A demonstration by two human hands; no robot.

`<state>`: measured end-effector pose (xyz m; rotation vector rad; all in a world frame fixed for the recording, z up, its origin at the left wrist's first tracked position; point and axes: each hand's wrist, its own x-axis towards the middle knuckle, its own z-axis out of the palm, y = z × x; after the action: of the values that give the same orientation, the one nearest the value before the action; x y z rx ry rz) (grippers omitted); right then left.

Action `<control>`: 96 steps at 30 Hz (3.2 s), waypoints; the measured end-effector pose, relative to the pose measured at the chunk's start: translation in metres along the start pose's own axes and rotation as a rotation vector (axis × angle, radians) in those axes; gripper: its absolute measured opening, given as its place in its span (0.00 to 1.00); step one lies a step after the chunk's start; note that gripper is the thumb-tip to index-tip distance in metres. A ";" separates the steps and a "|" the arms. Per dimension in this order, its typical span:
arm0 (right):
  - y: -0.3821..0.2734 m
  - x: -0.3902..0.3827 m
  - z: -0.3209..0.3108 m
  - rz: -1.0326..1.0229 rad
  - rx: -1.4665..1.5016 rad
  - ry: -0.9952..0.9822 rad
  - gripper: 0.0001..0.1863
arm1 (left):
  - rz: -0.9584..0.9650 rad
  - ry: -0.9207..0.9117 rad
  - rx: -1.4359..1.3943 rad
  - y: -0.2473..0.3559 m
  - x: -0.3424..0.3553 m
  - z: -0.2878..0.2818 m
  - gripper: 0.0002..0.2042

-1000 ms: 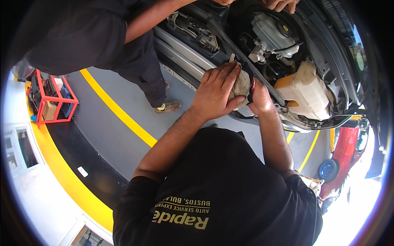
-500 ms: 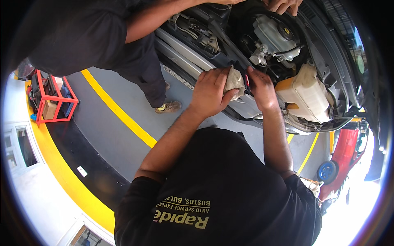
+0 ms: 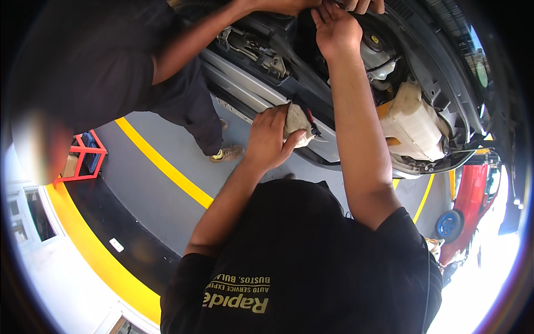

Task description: The person retrieves a screwdriver from a tool cart and works under the hood of a silver car. They remove a plastic cover, wipe components with a cloth, and use the screwdriver and pliers to adjust parts and wires in the engine bay.

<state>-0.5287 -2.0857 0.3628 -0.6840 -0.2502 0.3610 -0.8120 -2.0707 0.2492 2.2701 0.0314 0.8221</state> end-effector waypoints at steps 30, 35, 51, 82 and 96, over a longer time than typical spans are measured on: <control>0.002 -0.009 0.055 -0.199 -0.064 0.512 0.10 | 0.106 0.085 -0.244 -0.022 0.124 -0.071 0.26; 0.000 -0.008 0.052 -0.177 -0.095 0.479 0.08 | 0.286 0.038 -0.340 0.005 0.243 -0.116 0.19; 0.010 0.005 0.030 -0.170 0.068 0.327 0.07 | 1.008 -0.200 0.836 0.005 0.375 -0.092 0.11; 0.013 0.015 0.030 -0.420 -0.330 0.323 0.13 | 0.501 0.162 -0.157 -0.060 0.310 0.002 0.14; 0.014 0.017 0.029 -0.424 -0.438 0.388 0.11 | 0.384 -0.013 -0.266 -0.060 0.328 -0.009 0.09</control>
<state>-0.5260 -2.0523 0.3770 -1.0876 -0.0973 -0.2431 -0.5434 -1.9391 0.3970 2.0534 -0.5041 0.9436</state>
